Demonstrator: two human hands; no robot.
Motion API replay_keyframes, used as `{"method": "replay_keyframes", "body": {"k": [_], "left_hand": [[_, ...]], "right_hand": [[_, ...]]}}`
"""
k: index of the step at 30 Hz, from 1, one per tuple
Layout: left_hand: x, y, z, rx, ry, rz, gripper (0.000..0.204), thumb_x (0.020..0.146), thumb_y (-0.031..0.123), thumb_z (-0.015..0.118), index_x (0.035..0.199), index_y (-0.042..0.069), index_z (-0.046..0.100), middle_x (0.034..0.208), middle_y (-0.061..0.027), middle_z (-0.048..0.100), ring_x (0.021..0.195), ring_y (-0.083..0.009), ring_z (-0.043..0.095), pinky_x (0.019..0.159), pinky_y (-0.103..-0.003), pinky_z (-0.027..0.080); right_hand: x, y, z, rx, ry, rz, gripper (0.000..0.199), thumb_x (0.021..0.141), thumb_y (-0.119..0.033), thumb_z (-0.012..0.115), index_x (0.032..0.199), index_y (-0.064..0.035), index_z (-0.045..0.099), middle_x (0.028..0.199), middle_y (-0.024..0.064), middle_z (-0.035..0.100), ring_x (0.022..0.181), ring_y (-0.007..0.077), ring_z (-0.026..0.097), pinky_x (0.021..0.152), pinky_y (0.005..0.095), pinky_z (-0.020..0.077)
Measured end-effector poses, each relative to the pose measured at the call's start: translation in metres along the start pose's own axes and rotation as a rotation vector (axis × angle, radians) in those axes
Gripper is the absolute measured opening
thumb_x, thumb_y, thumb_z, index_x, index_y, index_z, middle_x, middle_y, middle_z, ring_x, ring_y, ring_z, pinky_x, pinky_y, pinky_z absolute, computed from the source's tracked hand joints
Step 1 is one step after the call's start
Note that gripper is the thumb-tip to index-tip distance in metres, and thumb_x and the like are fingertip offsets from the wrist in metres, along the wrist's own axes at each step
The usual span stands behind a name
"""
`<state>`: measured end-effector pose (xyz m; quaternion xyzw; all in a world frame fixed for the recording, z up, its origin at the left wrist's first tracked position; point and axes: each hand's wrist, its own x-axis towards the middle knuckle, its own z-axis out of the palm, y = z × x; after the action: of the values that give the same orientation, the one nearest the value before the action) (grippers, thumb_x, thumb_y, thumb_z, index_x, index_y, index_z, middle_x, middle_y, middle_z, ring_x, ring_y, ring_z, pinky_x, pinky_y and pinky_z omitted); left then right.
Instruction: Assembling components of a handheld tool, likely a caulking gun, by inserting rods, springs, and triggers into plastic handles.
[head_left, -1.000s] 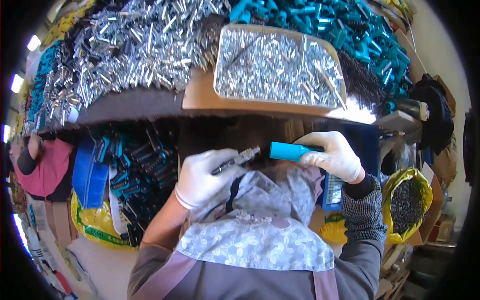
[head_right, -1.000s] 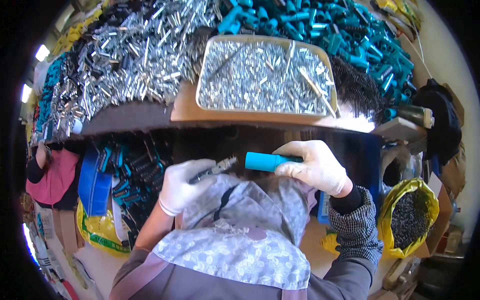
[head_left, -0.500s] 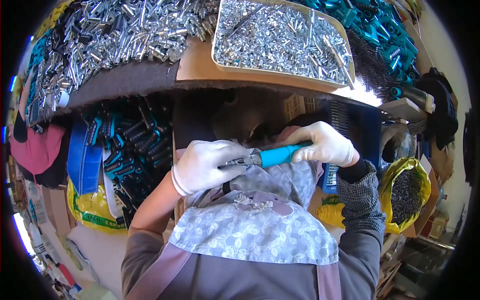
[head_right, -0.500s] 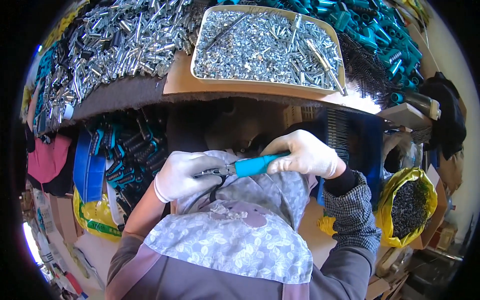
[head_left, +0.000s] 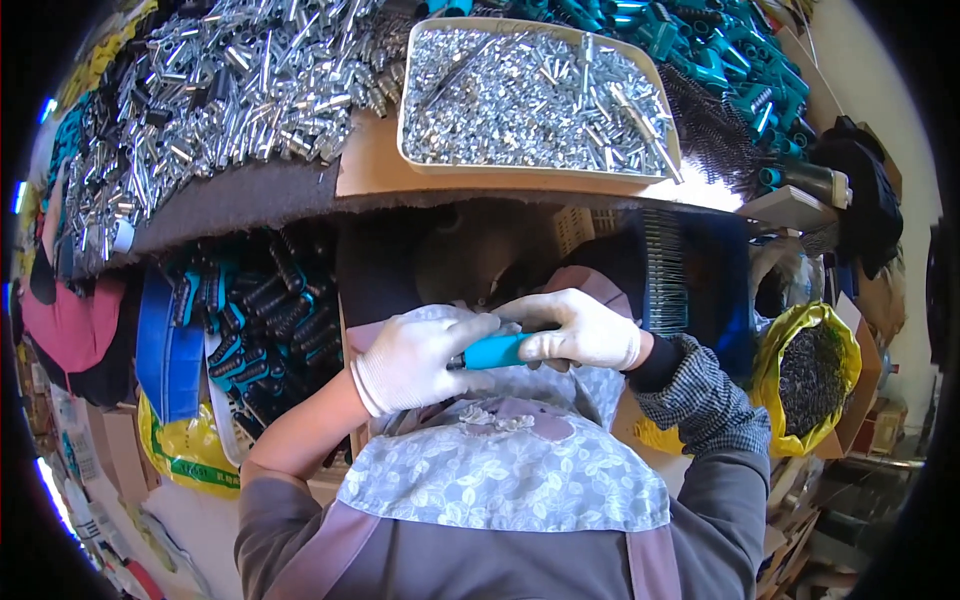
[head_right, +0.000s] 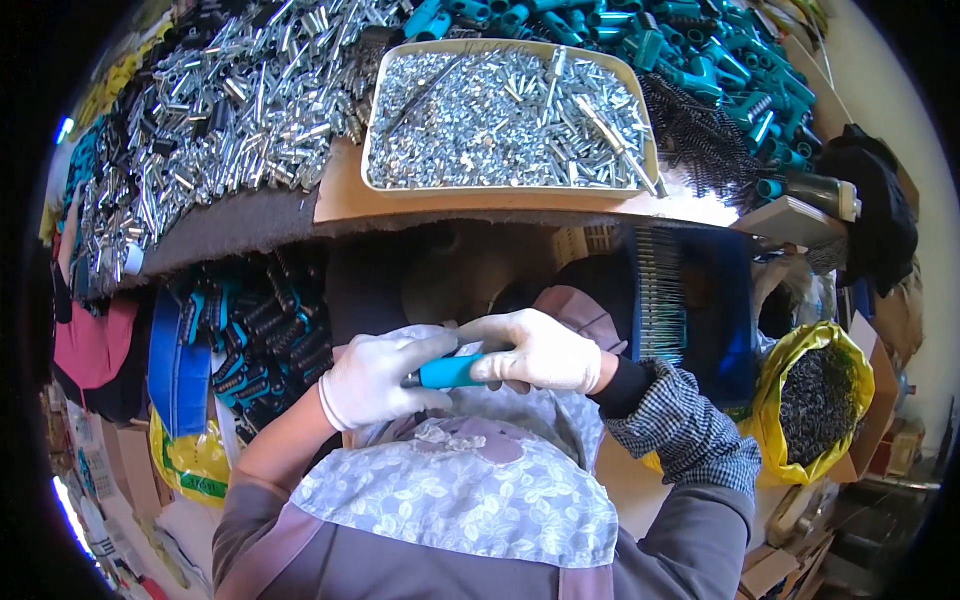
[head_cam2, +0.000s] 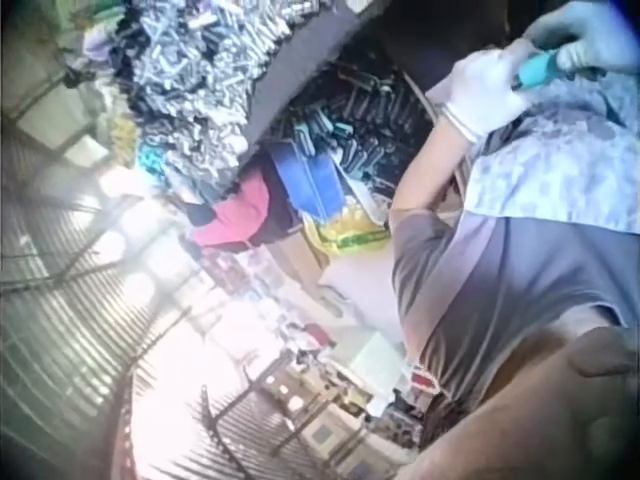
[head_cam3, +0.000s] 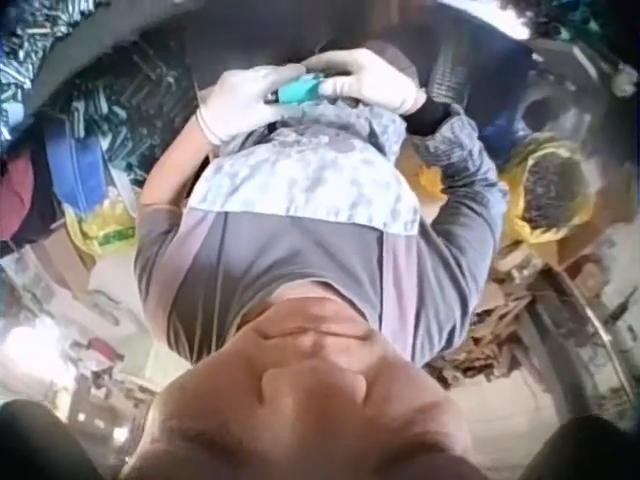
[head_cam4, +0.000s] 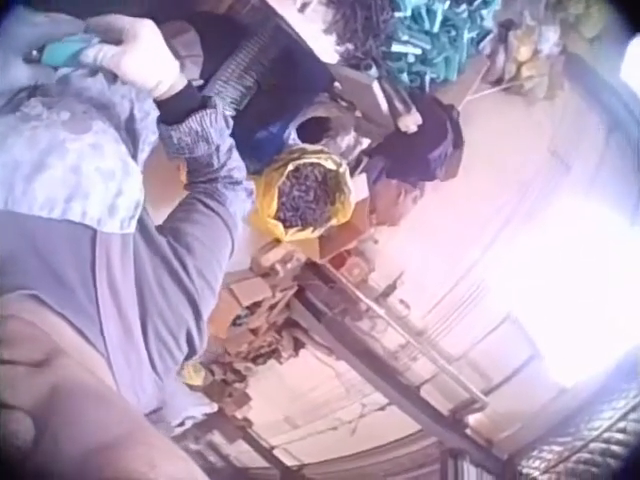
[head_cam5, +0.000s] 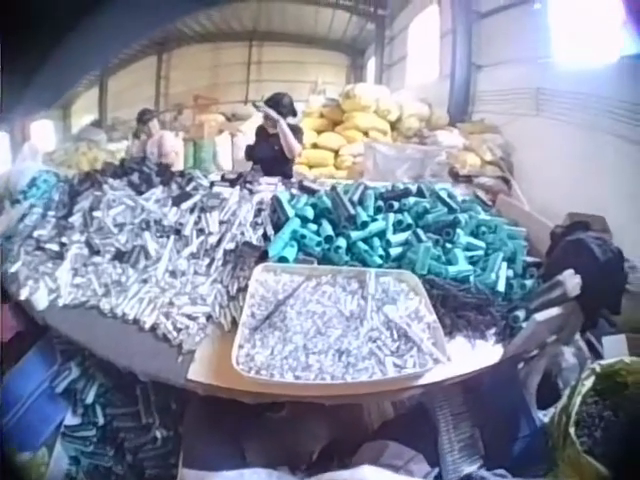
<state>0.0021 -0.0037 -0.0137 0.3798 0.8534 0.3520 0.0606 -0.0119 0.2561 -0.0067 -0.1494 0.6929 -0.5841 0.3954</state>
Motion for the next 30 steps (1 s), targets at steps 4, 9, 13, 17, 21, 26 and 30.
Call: {"method": "replay_keyframes", "body": {"k": [4,9,13,17,21,26,30], "left_hand": [[0.003,0.007,-0.001,-0.029,-0.033,0.008,0.051,0.079,0.037,0.078,0.122,0.013,0.068,0.099,-0.0135,0.072,0.092,-0.0321,0.071,0.083,-0.042,0.056],[0.005,0.017,-0.004,-0.003,-0.042,0.010,0.051,0.077,0.032,0.079,0.123,0.012,0.068,0.103,-0.0125,0.072,0.093,-0.0316,0.071,0.085,-0.042,0.056],[0.005,0.012,0.010,0.008,-0.003,0.063,0.049,0.077,0.034,0.080,0.119,0.012,0.068,0.090,-0.0116,0.071,0.083,-0.0307,0.071,0.074,-0.043,0.056],[0.016,0.005,0.021,-0.052,0.059,0.114,0.038,0.079,0.033,0.079,0.106,0.009,0.067,0.078,-0.0123,0.067,0.072,-0.0318,0.069,0.067,-0.043,0.055],[0.020,0.005,0.021,0.014,0.165,0.078,0.039,0.075,0.030,0.082,0.105,0.009,0.069,0.076,-0.0118,0.067,0.067,-0.0324,0.068,0.061,-0.041,0.055],[0.023,0.004,0.016,0.034,0.260,0.065,0.045,0.076,0.030,0.082,0.115,0.010,0.070,0.076,-0.0116,0.067,0.066,-0.0315,0.069,0.059,-0.039,0.055],[0.014,0.006,0.015,0.057,0.212,0.021,0.048,0.078,0.031,0.082,0.119,0.011,0.068,0.077,-0.0115,0.067,0.067,-0.0323,0.069,0.060,-0.040,0.056]], "right_hand": [[-0.002,-0.003,-0.001,0.041,-0.004,0.079,0.053,0.092,-0.023,0.073,0.136,0.0039,0.059,0.105,0.0126,0.071,0.073,0.0160,0.067,0.067,0.0276,0.0546],[-0.002,0.006,0.006,-0.298,0.120,-0.244,0.060,0.089,-0.027,0.075,0.137,0.0051,0.058,0.115,0.0204,0.071,0.099,0.0290,0.071,0.088,0.0352,0.0556],[-0.002,-0.010,0.006,-0.049,-0.023,-0.017,0.061,0.092,-0.030,0.074,0.138,0.0052,0.056,0.096,0.0135,0.070,0.060,0.0111,0.060,0.056,0.0252,0.0498],[0.004,-0.020,0.003,-0.114,-0.022,0.011,0.062,0.091,-0.030,0.074,0.138,0.0063,0.055,0.093,0.0147,0.071,0.062,0.0127,0.063,0.056,0.0257,0.0513],[0.019,-0.051,-0.026,-0.785,-0.016,-0.345,0.035,0.089,-0.029,0.072,0.112,-0.0030,0.072,0.097,0.0174,0.073,0.080,0.0291,0.072,0.072,0.0396,0.0568],[0.059,-0.092,-0.108,-1.182,0.802,-0.598,0.015,0.088,-0.015,0.065,0.096,-0.0072,0.075,0.092,0.0147,0.068,0.086,0.0364,0.067,0.079,0.0453,0.0536],[0.092,-0.099,-0.142,-1.311,0.654,-0.320,0.019,0.081,-0.021,0.069,0.093,-0.0081,0.077,0.093,0.0150,0.073,0.091,0.0354,0.070,0.083,0.0438,0.0550]]}}
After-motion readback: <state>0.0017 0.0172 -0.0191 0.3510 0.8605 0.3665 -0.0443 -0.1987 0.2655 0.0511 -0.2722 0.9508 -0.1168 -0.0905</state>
